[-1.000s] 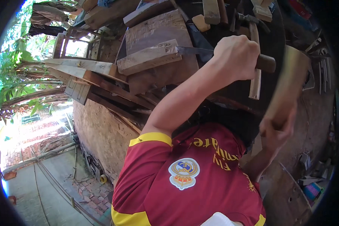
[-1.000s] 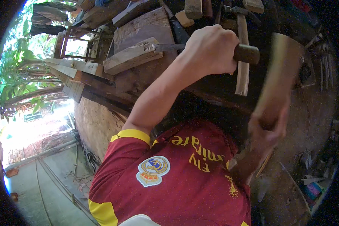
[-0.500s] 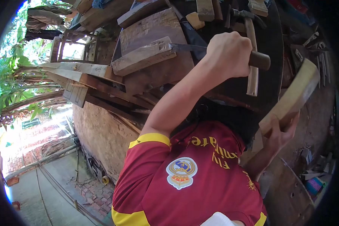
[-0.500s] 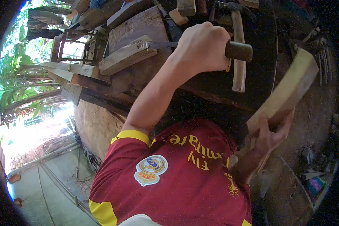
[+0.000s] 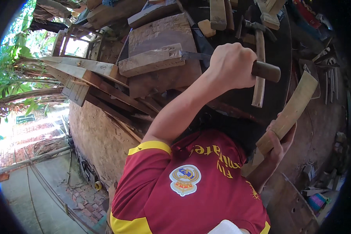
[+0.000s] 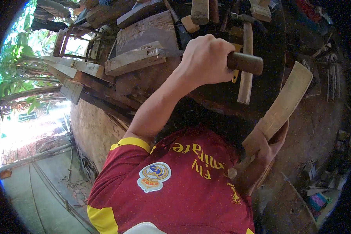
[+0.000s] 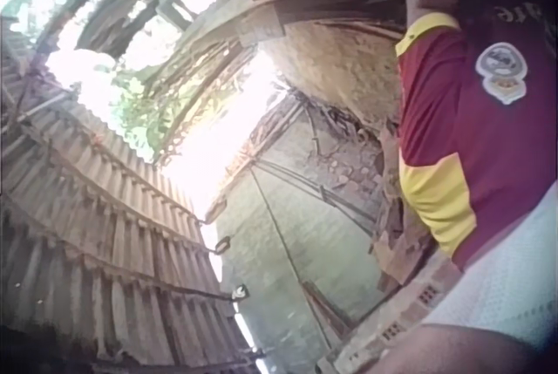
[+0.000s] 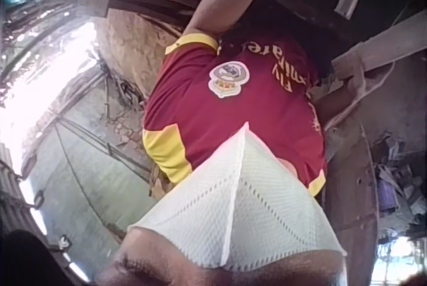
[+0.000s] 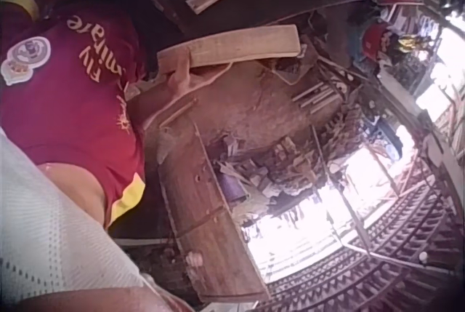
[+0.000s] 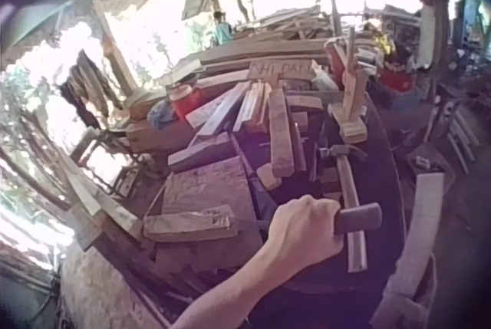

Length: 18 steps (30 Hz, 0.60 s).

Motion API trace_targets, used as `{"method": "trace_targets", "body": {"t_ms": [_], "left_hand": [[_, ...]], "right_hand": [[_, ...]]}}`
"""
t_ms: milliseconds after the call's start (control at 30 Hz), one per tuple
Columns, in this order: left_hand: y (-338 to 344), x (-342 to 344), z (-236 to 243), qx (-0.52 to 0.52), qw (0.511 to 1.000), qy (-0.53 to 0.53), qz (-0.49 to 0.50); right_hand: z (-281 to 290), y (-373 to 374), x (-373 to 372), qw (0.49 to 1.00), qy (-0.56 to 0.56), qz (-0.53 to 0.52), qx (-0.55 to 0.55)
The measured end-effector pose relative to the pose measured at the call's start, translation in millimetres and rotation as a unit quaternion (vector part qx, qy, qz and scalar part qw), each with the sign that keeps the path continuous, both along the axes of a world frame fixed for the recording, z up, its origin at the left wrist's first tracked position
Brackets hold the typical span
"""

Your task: The person uses a chisel and a wooden mallet to carve a rectangular piece of wood. They repeatedly strike the chisel to remove wood shavings and shape the block. The person occasionally pauses to inspect the carved surface and adjust the wood's position.

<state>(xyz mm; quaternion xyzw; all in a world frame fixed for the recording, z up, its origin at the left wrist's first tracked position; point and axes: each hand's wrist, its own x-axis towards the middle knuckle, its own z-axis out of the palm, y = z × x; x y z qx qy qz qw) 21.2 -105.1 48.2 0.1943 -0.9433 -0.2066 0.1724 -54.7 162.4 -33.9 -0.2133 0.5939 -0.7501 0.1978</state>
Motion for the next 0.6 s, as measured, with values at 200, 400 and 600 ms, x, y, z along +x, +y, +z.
{"method": "trace_targets", "body": {"t_ms": [200, 400, 600], "left_hand": [[-4.4, -4.3, 10.4, 0.018, 0.998, 0.046, 0.042], [-1.3, -2.9, 6.2, 0.022, 0.999, 0.014, 0.020], [-0.1, -2.2, 6.2, 0.022, 0.999, 0.030, 0.010]], "right_hand": [[3.0, 3.1, -10.8, 0.999, 0.044, -0.002, 0.029], [15.4, -5.7, -17.0, 0.979, 0.076, -0.186, 0.024], [43.8, -55.0, -4.2, 0.887, 0.055, -0.406, 0.213]]}}
